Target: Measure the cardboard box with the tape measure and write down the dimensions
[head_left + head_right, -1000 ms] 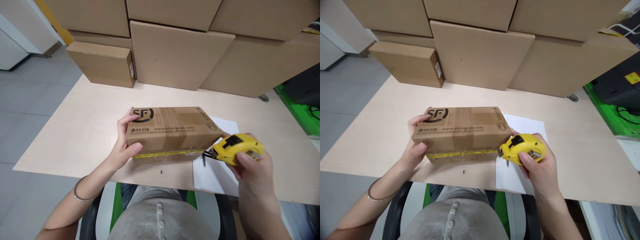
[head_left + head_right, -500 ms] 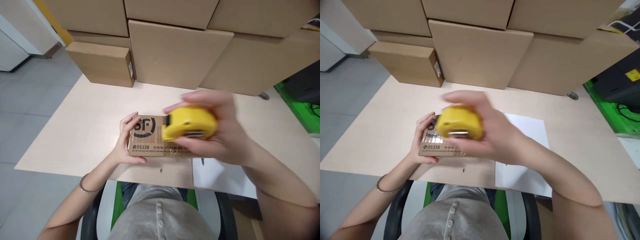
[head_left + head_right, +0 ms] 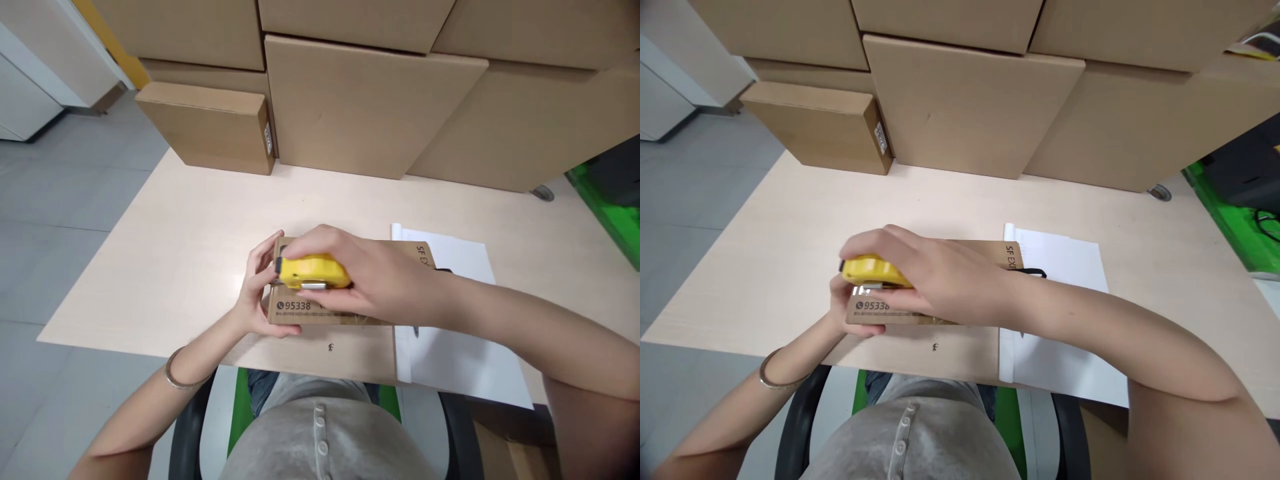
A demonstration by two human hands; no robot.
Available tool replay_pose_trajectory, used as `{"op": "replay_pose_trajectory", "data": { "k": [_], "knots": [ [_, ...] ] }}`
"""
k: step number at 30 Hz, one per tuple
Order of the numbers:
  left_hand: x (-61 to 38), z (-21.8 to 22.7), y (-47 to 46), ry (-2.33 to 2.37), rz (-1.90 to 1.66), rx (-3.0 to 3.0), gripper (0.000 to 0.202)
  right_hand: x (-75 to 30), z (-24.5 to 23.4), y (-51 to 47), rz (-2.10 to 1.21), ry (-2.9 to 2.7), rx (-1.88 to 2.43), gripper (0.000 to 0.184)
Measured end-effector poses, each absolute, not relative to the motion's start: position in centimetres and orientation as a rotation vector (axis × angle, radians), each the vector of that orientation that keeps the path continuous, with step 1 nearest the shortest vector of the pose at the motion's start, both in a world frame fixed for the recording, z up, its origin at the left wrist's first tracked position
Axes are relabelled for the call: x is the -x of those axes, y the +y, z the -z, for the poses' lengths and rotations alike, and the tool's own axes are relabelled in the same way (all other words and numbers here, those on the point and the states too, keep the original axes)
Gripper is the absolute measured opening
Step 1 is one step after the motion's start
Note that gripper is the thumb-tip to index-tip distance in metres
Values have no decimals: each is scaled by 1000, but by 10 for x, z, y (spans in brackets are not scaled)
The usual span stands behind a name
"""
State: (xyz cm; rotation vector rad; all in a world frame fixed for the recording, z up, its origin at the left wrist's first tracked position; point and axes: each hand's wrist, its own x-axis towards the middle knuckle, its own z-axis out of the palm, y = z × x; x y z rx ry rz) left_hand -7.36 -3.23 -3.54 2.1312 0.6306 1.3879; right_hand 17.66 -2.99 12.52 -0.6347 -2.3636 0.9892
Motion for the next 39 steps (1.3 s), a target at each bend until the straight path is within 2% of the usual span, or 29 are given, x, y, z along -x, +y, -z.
{"op": "replay_pose_trajectory", "data": {
  "k": [5, 12, 16, 23, 30, 39],
  "knots": [
    [65, 23, -27, 513, -1561, -2239, 85, -232, -111, -44, -881, -2232, 731, 54],
    [66, 21, -25, 522, -1578, -2271, 76, -326, -98, -76, -738, -1968, 868, 72],
    [66, 22, -22, 515, -1600, -2267, 74, -346, -88, -83, -749, -1849, 978, 63],
    [68, 21, -21, 481, -1612, -2263, 76, -340, -85, -69, -737, -1907, 846, 69],
    [68, 22, -22, 576, -1586, -2284, 77, -342, -82, -68, -711, -1882, 946, 63],
    [69, 19, -27, 611, -1540, -2273, 81, -304, -127, -64, -799, -1975, 811, 59]
  ]
}}
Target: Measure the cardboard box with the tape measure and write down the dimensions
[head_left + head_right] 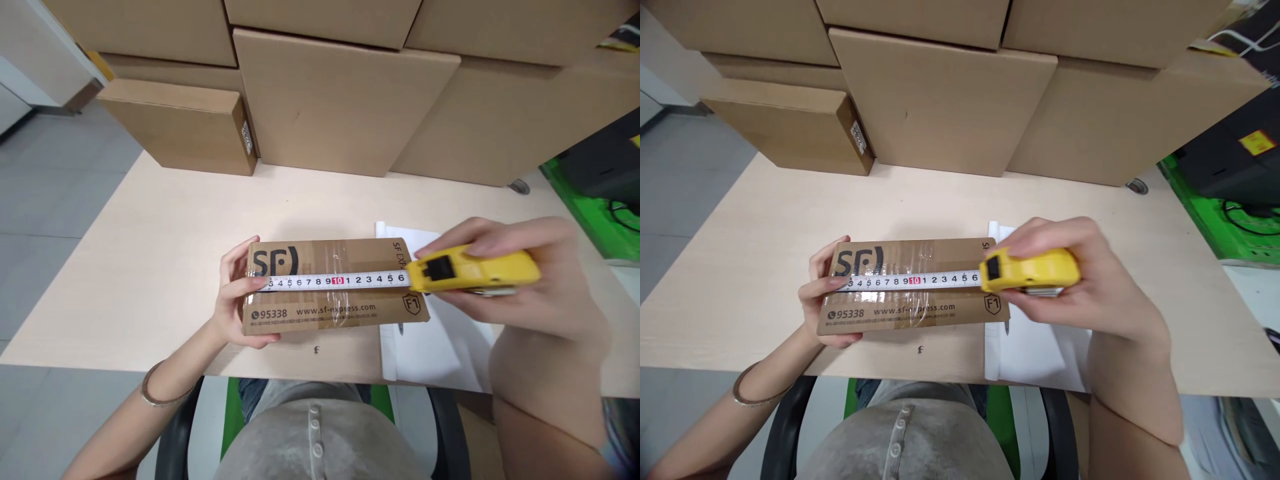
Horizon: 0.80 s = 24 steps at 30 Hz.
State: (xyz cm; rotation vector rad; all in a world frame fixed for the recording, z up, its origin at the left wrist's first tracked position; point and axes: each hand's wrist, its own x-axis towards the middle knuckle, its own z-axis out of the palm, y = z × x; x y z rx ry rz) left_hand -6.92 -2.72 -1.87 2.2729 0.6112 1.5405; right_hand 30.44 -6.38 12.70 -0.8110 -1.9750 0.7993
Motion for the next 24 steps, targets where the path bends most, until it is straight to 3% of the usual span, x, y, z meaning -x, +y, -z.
{"op": "replay_pose_trajectory", "data": {
  "k": [4, 8, 11, 14, 20, 22, 24],
  "knots": [
    [63, 16, -39, 663, -1559, -2313, 90, -254, -132, -46, -939, -2171, 714, 59],
    [52, 16, -67, 840, -1691, -2305, 129, -214, -128, -38, -1000, -2290, 607, 62],
    [49, 12, -88, 1016, -1567, -2381, 132, -204, -122, -41, -1087, -2237, 614, 57],
    [50, 2, -100, 1019, -1580, -2536, 119, -209, -115, -43, -1178, -2092, 643, 53],
    [44, -27, -111, 510, -1457, -2625, 56, -218, -101, -35, -1155, -1592, 821, 51],
    [40, -32, -107, 355, -1416, -2581, 50, -217, -96, -32, -1180, -1484, 881, 50],
    [36, -32, -94, 483, -1510, -2449, 60, -215, -92, -32, -1216, -1439, 913, 52]
  ]
}}
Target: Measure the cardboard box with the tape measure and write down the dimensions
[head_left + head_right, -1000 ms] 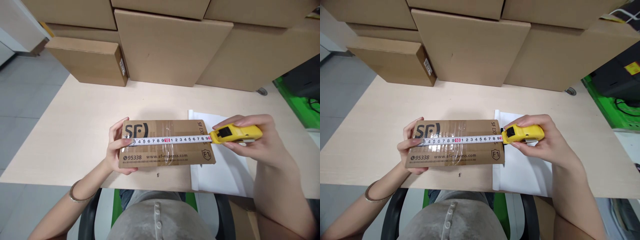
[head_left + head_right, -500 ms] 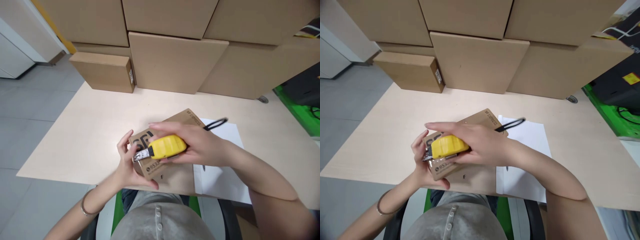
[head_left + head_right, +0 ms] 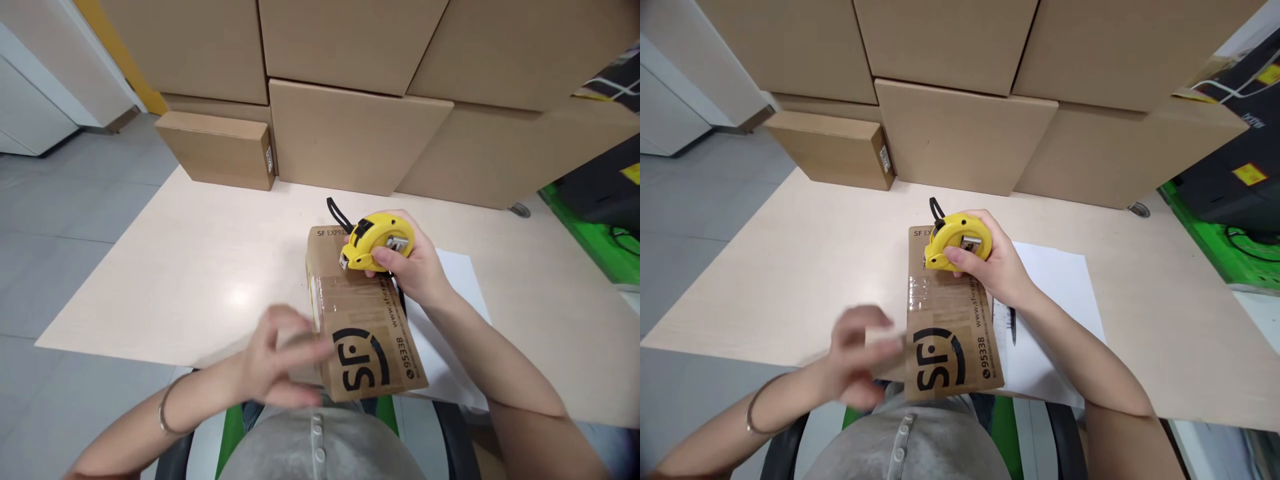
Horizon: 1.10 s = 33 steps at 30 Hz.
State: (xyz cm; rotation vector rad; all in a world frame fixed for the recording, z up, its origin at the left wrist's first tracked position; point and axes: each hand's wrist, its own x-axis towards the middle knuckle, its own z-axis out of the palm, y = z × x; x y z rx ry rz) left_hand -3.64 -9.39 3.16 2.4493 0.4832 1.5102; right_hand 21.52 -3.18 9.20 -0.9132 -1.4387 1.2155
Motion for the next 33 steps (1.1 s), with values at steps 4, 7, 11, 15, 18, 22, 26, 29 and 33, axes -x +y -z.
{"op": "replay_pose_trajectory", "data": {
  "k": [4, 7, 11, 15, 18, 22, 26, 29, 33],
  "knots": [
    [26, -21, -50, 862, -1294, -2106, 109, -214, -91, -39, -1193, -1427, 944, 50],
    [17, -11, -25, 731, -1116, -1980, 107, -217, -96, -44, -1180, -1483, 968, 45],
    [10, -3, -16, 583, -1042, -1908, 100, -220, -102, -40, -876, -1653, 986, 44],
    [8, 0, -17, 539, -1034, -1858, 96, -212, -103, -28, -644, -1946, 985, 50],
    [6, 2, -17, 526, -1064, -1838, 90, -205, -105, -20, -654, -2113, 972, 47],
    [3, 4, -16, 504, -1151, -1818, 98, -211, -110, -20, -640, -2155, 993, 44],
    [2, 2, -18, 522, -1187, -1906, 79, -248, -107, -36, -603, -2060, 1083, 45],
    [2, 0, -19, 530, -1167, -1935, 62, -283, -95, -53, -536, -1966, 1148, 47],
    [0, 0, -20, 527, -1168, -1912, 57, -311, -76, -69, -523, -1824, 1224, 52]
  ]
}}
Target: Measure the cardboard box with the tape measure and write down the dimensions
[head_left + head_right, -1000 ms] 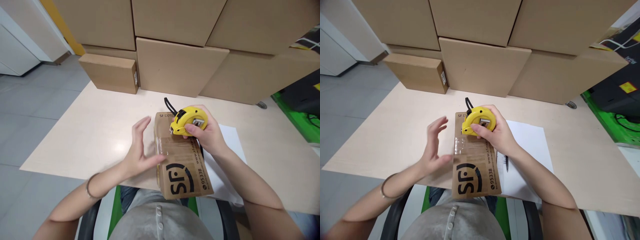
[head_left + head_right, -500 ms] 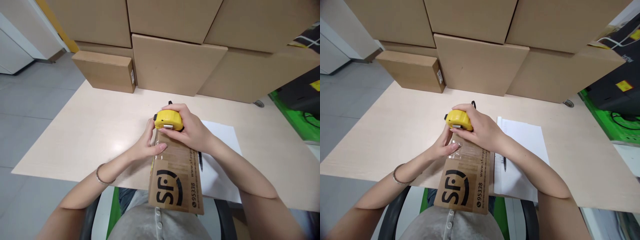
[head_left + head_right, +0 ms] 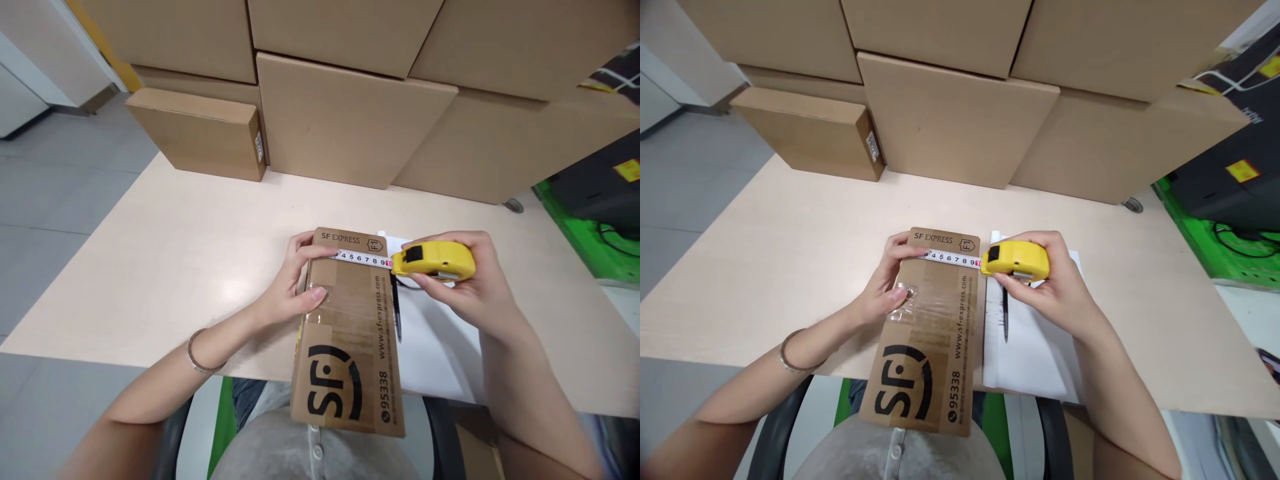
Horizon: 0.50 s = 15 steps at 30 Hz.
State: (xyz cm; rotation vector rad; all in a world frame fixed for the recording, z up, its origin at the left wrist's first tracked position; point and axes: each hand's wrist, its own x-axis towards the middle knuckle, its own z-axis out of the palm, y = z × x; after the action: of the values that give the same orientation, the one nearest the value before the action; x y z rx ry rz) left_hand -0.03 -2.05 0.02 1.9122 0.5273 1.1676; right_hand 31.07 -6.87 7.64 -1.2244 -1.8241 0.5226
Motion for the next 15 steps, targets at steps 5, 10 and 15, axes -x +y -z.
{"op": "replay_pose_trajectory", "data": {
  "k": [5, 10, 15],
  "knots": [
    [-2, -1, -21, 493, -1172, -1828, 55, -311, -69, -67, -577, -1790, 1205, 48],
    [-1, -4, -21, 479, -1151, -1806, 54, -310, -73, -59, -612, -1818, 1206, 46],
    [-1, -5, -21, 471, -1149, -1801, 52, -312, -75, -58, -622, -1823, 1207, 43]
  ]
}}
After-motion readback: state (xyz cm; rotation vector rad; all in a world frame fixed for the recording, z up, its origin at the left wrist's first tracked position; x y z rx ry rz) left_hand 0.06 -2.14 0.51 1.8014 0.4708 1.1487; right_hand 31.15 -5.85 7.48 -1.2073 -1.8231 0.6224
